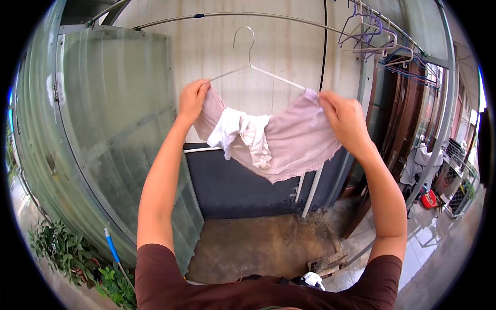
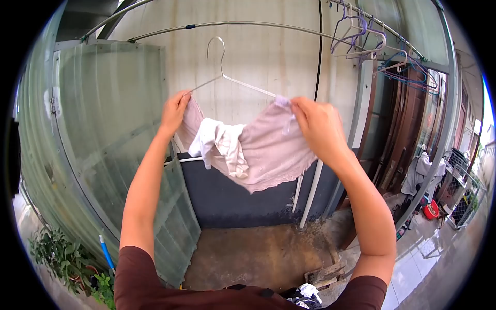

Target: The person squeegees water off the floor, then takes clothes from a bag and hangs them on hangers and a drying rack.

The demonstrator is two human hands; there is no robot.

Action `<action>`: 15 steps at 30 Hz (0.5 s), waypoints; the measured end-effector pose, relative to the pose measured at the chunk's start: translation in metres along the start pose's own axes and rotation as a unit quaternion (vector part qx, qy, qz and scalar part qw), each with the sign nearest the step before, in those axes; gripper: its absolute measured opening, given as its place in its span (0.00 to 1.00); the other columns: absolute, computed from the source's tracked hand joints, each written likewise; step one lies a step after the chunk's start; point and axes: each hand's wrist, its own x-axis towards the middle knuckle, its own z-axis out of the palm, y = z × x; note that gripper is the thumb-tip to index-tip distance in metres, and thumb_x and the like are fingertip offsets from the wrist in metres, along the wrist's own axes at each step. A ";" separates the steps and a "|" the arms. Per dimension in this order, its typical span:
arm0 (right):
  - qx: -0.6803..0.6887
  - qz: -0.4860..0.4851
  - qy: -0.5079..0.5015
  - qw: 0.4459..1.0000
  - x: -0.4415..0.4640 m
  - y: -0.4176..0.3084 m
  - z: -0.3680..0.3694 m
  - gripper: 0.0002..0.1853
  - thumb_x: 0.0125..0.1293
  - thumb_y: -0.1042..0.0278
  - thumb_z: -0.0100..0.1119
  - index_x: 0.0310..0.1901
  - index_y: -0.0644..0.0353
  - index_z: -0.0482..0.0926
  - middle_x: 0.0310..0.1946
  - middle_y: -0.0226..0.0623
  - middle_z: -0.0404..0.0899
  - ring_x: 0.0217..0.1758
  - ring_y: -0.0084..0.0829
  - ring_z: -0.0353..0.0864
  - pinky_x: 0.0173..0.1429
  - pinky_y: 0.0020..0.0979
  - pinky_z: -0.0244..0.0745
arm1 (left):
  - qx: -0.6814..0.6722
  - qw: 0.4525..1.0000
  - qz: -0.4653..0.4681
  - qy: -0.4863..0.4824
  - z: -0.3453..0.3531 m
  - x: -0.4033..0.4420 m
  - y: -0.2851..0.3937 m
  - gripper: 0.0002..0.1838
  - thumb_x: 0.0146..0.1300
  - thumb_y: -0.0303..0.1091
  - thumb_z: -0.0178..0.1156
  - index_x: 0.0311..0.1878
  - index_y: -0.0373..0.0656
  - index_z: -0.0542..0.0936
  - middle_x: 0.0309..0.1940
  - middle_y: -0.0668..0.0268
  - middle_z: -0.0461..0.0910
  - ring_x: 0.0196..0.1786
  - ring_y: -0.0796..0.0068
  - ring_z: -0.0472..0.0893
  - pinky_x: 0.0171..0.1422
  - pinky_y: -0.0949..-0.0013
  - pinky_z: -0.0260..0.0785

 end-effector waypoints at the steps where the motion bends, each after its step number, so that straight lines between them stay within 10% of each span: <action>1: -0.024 -0.032 0.049 0.998 0.010 0.001 0.004 0.09 0.66 0.68 0.54 0.41 0.60 0.82 0.30 0.52 0.80 0.35 0.52 0.80 0.40 0.41 0.74 | 0.045 0.997 0.019 0.052 -0.002 0.003 0.001 0.19 0.67 0.40 0.57 0.57 0.42 0.76 0.48 0.51 0.78 0.52 0.52 0.76 0.56 0.59 0.67; 6: -0.159 -0.064 0.126 0.977 0.078 -0.014 0.008 0.11 0.67 0.65 0.52 0.43 0.55 0.83 0.33 0.49 0.81 0.37 0.53 0.80 0.42 0.45 0.75 | 0.081 0.976 -0.007 0.202 -0.029 0.002 0.002 0.34 0.67 0.43 0.57 0.72 0.41 0.60 0.67 0.48 0.62 0.69 0.51 0.62 0.73 0.58 0.54; 15: -0.301 0.031 0.133 0.944 0.216 -0.072 0.013 0.13 0.62 0.71 0.51 0.44 0.59 0.84 0.44 0.47 0.83 0.48 0.46 0.83 0.52 0.43 0.78 | 0.025 0.975 -0.201 0.087 -0.061 -0.102 -0.007 0.24 0.69 0.42 0.55 0.64 0.39 0.71 0.62 0.53 0.69 0.65 0.56 0.68 0.69 0.59 0.59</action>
